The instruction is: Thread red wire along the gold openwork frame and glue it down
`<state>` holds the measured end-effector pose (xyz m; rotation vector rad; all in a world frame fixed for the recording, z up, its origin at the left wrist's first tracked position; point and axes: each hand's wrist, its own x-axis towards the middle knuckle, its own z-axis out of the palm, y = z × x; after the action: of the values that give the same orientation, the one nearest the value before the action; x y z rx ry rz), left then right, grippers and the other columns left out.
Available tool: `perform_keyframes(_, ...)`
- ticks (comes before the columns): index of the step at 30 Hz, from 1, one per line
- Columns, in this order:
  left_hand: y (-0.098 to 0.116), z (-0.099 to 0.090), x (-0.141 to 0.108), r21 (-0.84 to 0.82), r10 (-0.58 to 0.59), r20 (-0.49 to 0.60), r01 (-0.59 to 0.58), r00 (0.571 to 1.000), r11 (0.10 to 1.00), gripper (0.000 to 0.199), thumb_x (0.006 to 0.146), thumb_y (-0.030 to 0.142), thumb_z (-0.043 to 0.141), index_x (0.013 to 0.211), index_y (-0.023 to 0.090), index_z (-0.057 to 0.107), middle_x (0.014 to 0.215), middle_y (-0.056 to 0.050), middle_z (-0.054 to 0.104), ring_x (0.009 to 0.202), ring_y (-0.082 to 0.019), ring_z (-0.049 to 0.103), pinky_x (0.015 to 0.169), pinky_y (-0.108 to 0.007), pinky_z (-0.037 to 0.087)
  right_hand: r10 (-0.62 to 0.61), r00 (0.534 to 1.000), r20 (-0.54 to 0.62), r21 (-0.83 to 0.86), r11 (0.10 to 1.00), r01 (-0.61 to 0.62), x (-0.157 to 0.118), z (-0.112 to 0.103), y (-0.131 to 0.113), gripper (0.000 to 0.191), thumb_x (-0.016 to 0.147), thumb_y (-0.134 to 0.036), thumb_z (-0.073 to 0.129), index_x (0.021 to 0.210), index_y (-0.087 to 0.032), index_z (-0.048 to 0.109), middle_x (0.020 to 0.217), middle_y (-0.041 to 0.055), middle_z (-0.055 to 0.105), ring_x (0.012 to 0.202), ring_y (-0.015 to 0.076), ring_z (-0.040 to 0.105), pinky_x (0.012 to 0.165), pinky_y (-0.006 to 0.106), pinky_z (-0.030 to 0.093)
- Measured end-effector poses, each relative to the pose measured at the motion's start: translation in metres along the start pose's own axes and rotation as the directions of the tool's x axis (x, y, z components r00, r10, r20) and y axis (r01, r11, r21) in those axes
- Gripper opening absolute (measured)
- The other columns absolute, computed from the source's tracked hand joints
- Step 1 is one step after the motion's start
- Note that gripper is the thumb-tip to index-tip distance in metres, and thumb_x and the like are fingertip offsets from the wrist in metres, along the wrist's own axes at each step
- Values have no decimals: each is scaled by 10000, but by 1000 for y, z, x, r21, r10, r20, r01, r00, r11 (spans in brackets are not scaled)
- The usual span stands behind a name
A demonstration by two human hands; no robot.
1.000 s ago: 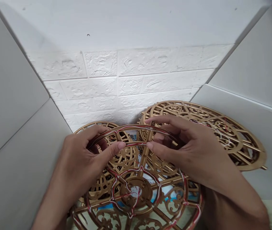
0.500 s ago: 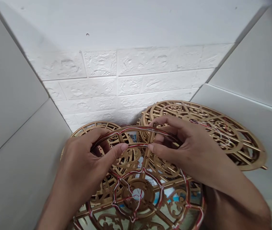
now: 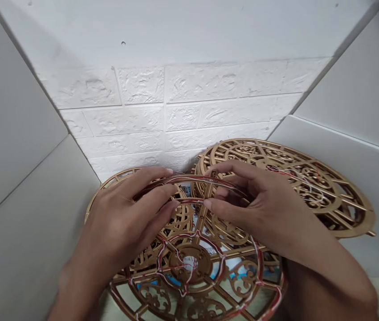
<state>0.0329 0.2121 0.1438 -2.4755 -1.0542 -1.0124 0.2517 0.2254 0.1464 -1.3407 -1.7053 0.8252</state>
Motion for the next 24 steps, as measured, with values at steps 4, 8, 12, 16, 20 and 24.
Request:
perform_keyframes(4, 2, -2, 1, -66, -25, 60, 29, 998, 997, 96, 916, 140, 579, 963, 205, 632, 1212, -56, 672, 959, -173, 690, 761, -297, 563, 13, 1000, 17, 27, 1000, -14, -2, 2, 1, 321, 672, -277, 717, 980, -221, 644, 567, -54, 572, 485, 110, 514, 433, 208, 383)
perform_keyframes(8, 2, -5, 1, -203, 34, 111, -11, 993, 979, 195, 894, 86, 522, 956, 202, 665, 1334, -103, 595, 1151, -222, 622, 906, -376, 553, -4, 1000, -12, 20, 1000, 4, -1, 1, -2, 310, 660, -289, 720, 953, -214, 653, 562, -43, 585, 483, 118, 522, 422, 212, 404)
perform_keyframes(12, 0, -6, 0, -173, 63, 27, -58, 998, 983, 169, 890, 93, 567, 963, 172, 698, 1285, -143, 633, 1145, -219, 638, 921, -376, 558, -42, 998, -56, -32, 999, 40, 0, -3, -4, 287, 672, -316, 709, 942, -222, 676, 566, -31, 614, 469, 124, 544, 411, 216, 413)
perform_keyframes(16, -1, -5, -1, -229, 75, -24, -78, 997, 970, 175, 875, 59, 582, 964, 147, 705, 1280, -145, 639, 1152, -174, 636, 941, -305, 547, -54, 997, -63, -45, 998, 51, 1, -4, -3, 292, 665, -328, 721, 935, -224, 683, 546, -39, 598, 459, 119, 538, 409, 215, 406)
perform_keyframes(20, 0, -4, -1, -291, 39, 1, -37, 999, 956, 205, 875, 44, 557, 968, 144, 710, 1280, -134, 629, 1170, -157, 616, 958, -286, 534, -46, 996, -71, -49, 998, 43, -1, -3, -3, 297, 656, -340, 710, 926, -220, 682, 559, -24, 626, 469, 131, 548, 421, 233, 425)
perform_keyframes(24, 2, -5, -1, -301, 15, 62, 4, 998, 954, 247, 875, 48, 526, 1006, 153, 707, 1308, -128, 609, 1190, -194, 599, 958, -355, 542, -34, 997, -66, -50, 998, 31, -1, -1, -4, 288, 654, -340, 700, 916, -223, 677, 549, -24, 623, 463, 127, 536, 417, 231, 417)
